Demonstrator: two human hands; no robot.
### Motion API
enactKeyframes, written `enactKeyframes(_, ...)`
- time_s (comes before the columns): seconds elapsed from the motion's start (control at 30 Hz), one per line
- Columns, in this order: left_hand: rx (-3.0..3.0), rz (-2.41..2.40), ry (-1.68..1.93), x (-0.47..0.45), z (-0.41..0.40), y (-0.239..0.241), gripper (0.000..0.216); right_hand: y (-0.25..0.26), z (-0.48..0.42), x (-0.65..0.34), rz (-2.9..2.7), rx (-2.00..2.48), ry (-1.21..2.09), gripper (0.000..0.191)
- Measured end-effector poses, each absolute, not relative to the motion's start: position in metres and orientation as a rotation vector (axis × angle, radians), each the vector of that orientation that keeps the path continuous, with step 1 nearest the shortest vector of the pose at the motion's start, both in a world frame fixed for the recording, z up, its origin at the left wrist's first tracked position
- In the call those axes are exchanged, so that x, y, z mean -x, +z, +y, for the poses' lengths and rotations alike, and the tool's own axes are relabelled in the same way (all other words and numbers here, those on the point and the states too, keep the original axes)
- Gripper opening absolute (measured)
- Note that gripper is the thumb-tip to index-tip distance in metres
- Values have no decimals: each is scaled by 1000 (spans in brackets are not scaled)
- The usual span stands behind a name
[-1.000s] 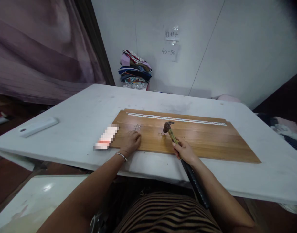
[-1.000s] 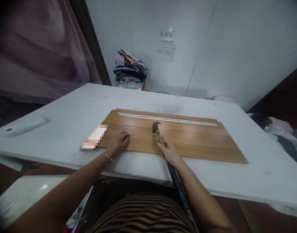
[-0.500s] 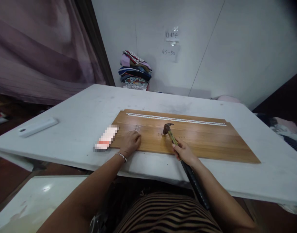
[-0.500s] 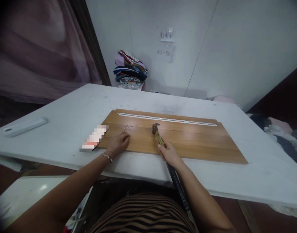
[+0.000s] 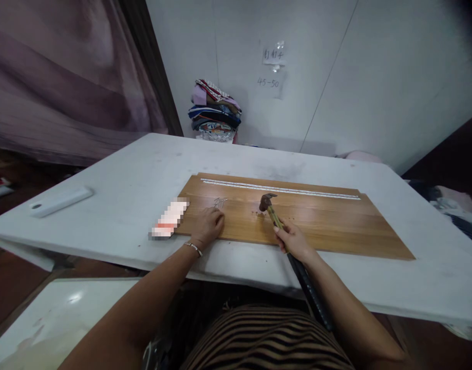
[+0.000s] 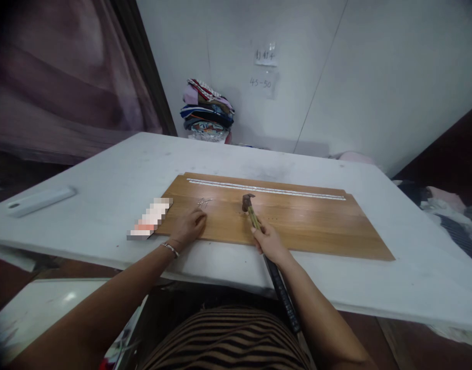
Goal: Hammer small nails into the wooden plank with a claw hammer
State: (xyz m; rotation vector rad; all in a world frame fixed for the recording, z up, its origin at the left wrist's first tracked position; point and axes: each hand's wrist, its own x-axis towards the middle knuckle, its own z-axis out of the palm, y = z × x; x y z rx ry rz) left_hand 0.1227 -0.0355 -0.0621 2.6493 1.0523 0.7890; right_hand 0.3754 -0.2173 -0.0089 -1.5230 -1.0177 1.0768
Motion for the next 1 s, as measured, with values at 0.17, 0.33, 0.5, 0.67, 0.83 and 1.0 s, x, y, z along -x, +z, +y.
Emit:
enactKeyframes(0.17, -2640, 1060, 793, -123, -35, -63, 18, -13, -218, -375, -1013, 1534, 1091, 56)
enactKeyframes(0.33, -2647, 1058, 787, -123, -36, -62, 18, -13, -219, -376, -1006, 1539, 1111, 59)
enactKeyframes(0.5, -2651, 1054, 797, -123, -35, -63, 18, -10, -218, -376, -993, 1532, 1090, 57)
enactKeyframes(0.67, -2648, 1057, 786, -123, -35, -63, 18, -8, -218, -377, -991, 1503, 1083, 53)
enactKeyframes(0.83, -2625, 1060, 785, -122, -36, -62, 19, -8, -218, -375, -1010, 1508, 1085, 55)
enactKeyframes(1.0, -2645, 1067, 772, -123, -35, -63, 19, -12, -217, -374, -992, 1532, 1094, 64)
